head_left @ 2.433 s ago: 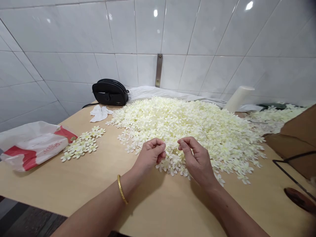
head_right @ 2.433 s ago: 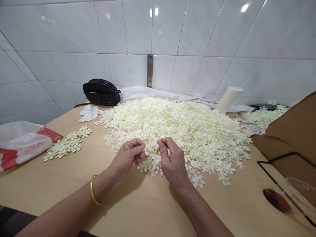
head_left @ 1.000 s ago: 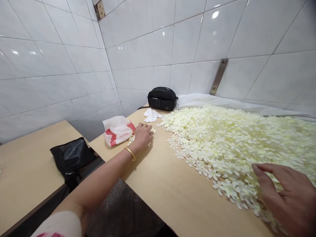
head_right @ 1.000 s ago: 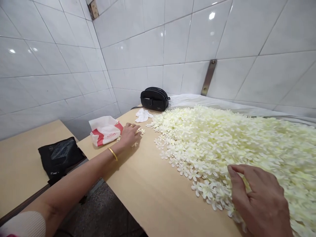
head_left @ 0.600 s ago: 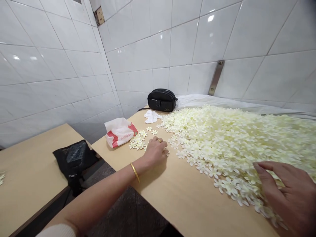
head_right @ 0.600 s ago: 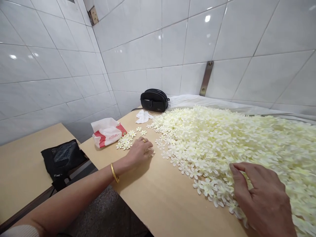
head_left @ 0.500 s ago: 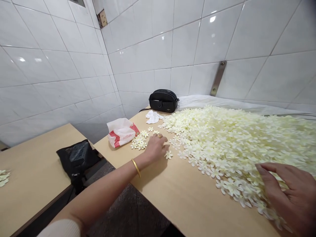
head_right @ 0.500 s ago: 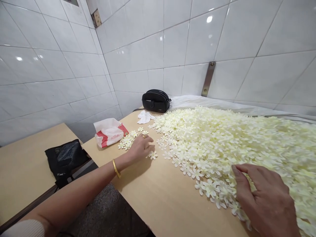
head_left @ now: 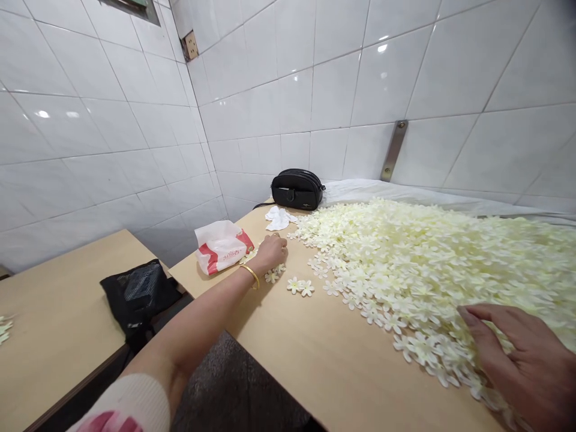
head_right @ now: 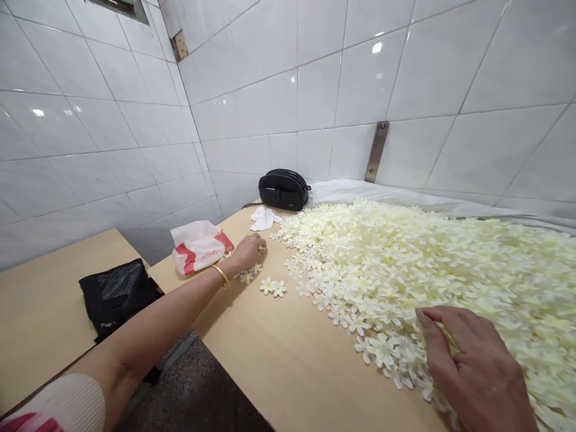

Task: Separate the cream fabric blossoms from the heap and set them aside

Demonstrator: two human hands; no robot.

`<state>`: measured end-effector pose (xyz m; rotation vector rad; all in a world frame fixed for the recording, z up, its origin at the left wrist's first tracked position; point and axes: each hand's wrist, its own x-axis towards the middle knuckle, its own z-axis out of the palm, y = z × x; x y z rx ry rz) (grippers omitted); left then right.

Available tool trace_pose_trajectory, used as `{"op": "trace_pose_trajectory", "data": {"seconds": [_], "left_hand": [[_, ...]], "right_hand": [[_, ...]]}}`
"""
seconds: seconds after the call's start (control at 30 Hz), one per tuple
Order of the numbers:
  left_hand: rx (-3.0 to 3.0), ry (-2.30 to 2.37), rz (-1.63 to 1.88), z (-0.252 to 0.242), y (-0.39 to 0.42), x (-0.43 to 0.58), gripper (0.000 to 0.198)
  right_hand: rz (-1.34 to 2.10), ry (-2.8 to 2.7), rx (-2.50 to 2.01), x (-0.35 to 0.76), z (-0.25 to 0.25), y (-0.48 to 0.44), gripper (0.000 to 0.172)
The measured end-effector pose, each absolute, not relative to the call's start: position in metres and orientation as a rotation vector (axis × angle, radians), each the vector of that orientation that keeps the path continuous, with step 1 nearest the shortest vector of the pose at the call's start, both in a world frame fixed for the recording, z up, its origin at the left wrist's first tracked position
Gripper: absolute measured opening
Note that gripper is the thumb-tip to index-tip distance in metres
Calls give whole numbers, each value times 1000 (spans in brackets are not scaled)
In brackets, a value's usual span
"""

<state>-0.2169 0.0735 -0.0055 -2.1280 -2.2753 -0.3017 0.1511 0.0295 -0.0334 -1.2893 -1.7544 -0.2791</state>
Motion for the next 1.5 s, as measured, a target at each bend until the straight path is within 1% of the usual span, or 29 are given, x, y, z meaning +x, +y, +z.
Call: {"op": "trace_pose_trajectory", "data": {"seconds": [0.1, 0.3, 0.57, 0.7, 0.87, 0.97, 1.1, 1.27, 1.43, 1.5], "left_hand": [[-2122, -2293, -300, -9, 76, -222, 32], [-2183, -2331, -315, -1, 85, -234, 31], [-2144, -2486, -450, 1, 85, -241, 32], [-2126, -2449, -507, 0, 79, -242, 32], [-2095, -2359, -548, -2, 78, -239, 20], [-2029, -2340, -575, -2, 83, -233, 25], [-2097, -2312, -497, -4, 95, -220, 24], [-2163, -2286, -343, -8, 105, -213, 32], [-2190, -2240, -269, -5, 101, -210, 33], [-2219, -2209, -264, -2, 93, -206, 27]], "right_hand": [[-280, -1839, -1295, 152, -31, 29, 22], [-244, -1907, -1312, 150, -24, 26, 25], [-193, -1896, -1346, 150, -24, 23, 25], [-167, -1911, -1335, 148, -22, 21, 23], [-168, -1904, -1311, 148, -21, 22, 21], [-164, -1905, -1296, 148, -21, 22, 20], [-178, -1883, -1285, 148, -21, 23, 20], [-187, -1880, -1293, 149, -22, 24, 20], [-164, -1901, -1307, 148, -18, 21, 22], [-148, -1909, -1309, 147, -16, 19, 22]]}}
